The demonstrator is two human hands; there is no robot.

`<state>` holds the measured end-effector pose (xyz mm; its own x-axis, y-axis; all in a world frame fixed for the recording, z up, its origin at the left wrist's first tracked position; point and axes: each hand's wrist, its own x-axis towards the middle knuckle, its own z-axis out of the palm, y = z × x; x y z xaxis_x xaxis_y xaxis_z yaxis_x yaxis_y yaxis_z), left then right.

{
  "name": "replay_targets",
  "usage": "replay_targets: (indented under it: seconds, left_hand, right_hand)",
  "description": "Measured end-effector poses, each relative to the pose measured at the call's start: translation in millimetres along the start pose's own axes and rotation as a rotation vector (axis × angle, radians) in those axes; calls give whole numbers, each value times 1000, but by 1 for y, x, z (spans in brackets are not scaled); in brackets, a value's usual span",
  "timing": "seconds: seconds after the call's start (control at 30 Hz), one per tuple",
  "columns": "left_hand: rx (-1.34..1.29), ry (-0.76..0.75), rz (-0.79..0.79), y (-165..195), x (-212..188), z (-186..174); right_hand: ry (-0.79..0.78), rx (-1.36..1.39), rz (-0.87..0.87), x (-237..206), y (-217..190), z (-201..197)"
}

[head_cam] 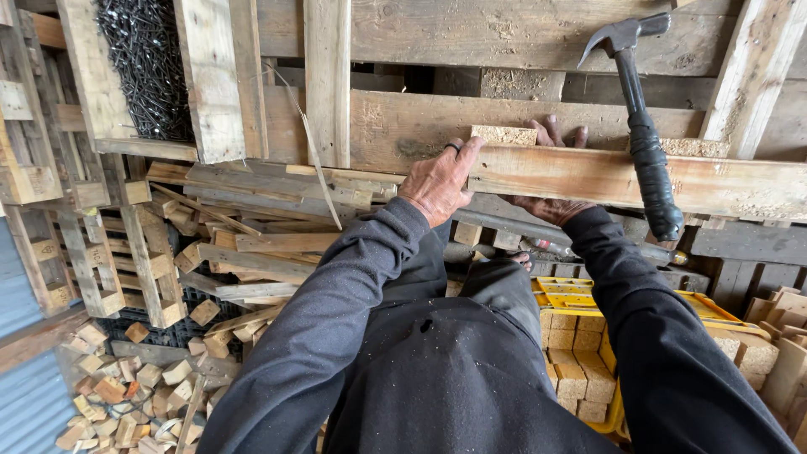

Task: The person hammers nails into wooden planks to secure them together. They then pick up small wooden blocks from a yellow crate and place them onto the assembled structure.

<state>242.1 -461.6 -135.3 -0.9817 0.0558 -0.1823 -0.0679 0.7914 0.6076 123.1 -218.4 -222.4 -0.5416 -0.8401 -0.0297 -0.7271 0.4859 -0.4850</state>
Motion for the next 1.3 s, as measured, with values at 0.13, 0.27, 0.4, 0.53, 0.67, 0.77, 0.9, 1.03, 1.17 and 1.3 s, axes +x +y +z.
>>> replay_targets:
  seconds: [0.13, 0.27, 0.4, 0.53, 0.67, 0.77, 0.9, 1.03, 1.17, 1.3]
  left_hand:
    - [-28, 89, -122, 16, -4, 7]
    - [-55, 13, -265, 25, -2, 15]
    - [-71, 35, -248, 26, -2, 19]
    - [-84, 78, -242, 29, -7, 18]
    - [-86, 113, -250, 38, -9, 15]
    - [-91, 103, -261, 40, -9, 14]
    - [-83, 55, -255, 29, -7, 21]
    - [-410, 156, -175, 5, -13, 30]
    - [-1327, 186, -425, -20, -36, 31]
    - [-2136, 116, -538, -27, -51, 29]
  right_hand:
    - [2, -5, 2, -3, 1, 2]
    - [-4, -77, -11, -6, 2, 4]
    - [-6, -53, -3, -8, 2, 5]
    - [-13, -76, -13, -7, 1, 4]
    - [-44, -115, 12, -8, -4, 2]
    - [-50, -55, 41, -7, -5, 0]
    - [-41, -76, 57, -2, -5, -4]
    - [127, -122, 25, -14, -28, -15]
    - [-591, -270, 440, -55, -96, -54]
    - [88, 31, 107, -89, -147, -123]
